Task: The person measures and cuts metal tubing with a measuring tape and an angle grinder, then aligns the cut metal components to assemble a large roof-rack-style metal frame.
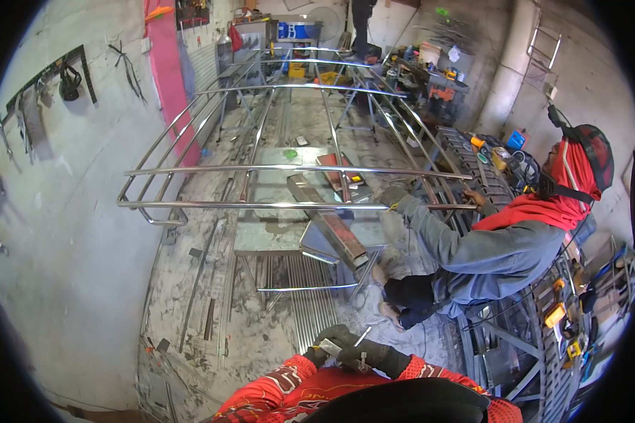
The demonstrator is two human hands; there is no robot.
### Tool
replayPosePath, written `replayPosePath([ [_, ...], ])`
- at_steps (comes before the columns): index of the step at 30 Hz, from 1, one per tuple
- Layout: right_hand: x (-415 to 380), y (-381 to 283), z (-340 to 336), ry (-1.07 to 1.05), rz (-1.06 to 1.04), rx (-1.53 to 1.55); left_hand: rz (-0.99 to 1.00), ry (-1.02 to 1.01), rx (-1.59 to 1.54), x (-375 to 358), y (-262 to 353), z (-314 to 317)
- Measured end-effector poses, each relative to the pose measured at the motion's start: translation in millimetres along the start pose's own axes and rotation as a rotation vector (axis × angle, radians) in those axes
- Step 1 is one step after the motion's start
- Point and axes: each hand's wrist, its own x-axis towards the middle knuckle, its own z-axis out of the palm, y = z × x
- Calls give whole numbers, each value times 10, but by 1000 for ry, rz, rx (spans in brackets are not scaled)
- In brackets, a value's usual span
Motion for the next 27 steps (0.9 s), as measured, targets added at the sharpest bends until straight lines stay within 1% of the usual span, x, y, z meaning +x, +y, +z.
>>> replayPosePath([
  [1,9,77,-16,4,-2,0,5,-6,32,107,65,48],
  [3,39,300,-60,-7,-283,126,15,-16,96,117,169,26],
  [4,21,230,-65,-6,-284,125,19,-19,127,190,252,106],
  [6,-56,40,-61,-36,-226,289,24,-27,188,220,383,68],
  [9,-140,-155,22,16,-201,291,37,-37,282,205,507,83],
  [10,-100,-73,-6,18,-203,291,42,-41,314,188,534,76],
  [12,3,109,-64,-67,-330,195,50,-51,378,76,598,112],
  [13,-7,131,-69,-64,-331,195,55,-57,409,182,666,189],
  [15,-40,102,-83,-114,-232,170,66,-68,474,275,804,248],
  [16,-64,64,-84,-137,-183,158,72,-75,508,206,856,254],
  [17,-90,38,-59,-160,-135,151,74,-85,541,340,936,304],
  [19,-123,-21,-34,-209,-39,132,82,-100,610,-33,801,166],
  [20,-128,-37,-20,-234,7,123,85,-108,646,-37,781,147],
  [21,-129,-48,-23,-257,52,111,64,-62,820,-95,1230,216],
  [22,-107,56,-33,-250,46,114,67,-70,825,-55,1222,219],
  [23,-60,264,-21,-145,-46,181,138,14,926,-33,1193,218],
  [24,-56,262,28,-41,-138,247,210,103,1026,-34,1221,221],
  [25,-73,233,28,-38,-145,249,-22,189,835,-9,1320,213],
  [27,-149,128,27,-15,-291,360,-10,170,834,-34,1238,181],
])
